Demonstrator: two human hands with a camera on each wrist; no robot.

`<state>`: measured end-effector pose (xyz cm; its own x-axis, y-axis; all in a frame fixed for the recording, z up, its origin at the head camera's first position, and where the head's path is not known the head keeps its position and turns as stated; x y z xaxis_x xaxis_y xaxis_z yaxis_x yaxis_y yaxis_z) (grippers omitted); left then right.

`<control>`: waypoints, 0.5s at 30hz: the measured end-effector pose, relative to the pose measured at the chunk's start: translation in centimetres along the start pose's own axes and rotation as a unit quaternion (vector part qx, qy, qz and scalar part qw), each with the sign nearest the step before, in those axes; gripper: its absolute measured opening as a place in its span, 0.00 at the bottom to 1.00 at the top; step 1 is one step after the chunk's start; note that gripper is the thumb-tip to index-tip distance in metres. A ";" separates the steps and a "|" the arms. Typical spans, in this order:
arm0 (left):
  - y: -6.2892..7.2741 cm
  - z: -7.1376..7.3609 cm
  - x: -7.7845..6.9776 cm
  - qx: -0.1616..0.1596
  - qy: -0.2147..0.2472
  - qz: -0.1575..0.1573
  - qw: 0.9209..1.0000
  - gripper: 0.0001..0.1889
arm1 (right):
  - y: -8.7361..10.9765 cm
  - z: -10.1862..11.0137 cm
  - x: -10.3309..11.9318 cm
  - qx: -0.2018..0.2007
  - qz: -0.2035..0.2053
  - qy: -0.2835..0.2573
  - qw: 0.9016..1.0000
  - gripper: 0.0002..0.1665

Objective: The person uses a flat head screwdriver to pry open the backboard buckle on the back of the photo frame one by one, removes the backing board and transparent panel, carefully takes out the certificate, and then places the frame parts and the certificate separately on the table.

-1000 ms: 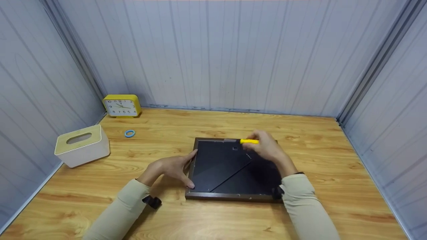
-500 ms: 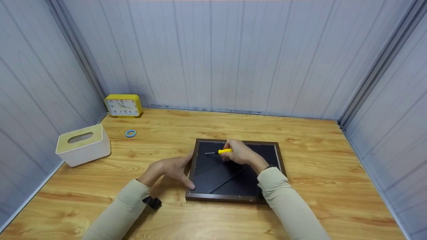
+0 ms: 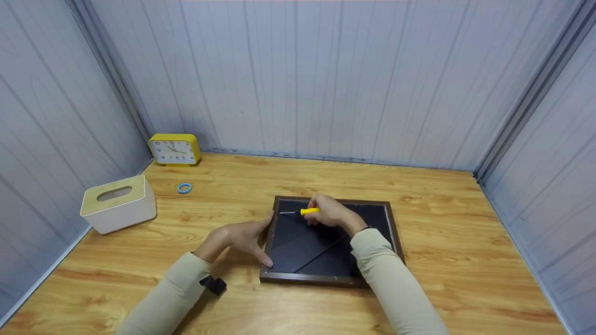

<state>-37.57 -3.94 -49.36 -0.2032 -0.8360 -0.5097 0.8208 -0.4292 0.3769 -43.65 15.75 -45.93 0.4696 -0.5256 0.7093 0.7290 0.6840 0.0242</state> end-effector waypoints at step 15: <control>-0.1 0.1 -0.3 -0.002 -0.021 -0.003 1.000 0.78 | -0.8 -0.3 -0.5 -0.005 -0.032 0.009 0.999 0.08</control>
<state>-37.65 -3.63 -49.20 -0.2302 -0.8476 -0.4781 0.8217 -0.4325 0.3711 -44.30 15.34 -46.47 0.4305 -0.5770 0.6941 0.7628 0.6437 0.0620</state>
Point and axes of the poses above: each hand's wrist, its own y-axis away from the middle knuckle, its own z-axis out of the back of the hand, x = y × z, the point moved 7 cm from there along -y, towards the middle knuckle, and after that the axes turned 7 degrees about z, right-handed, at the moved point
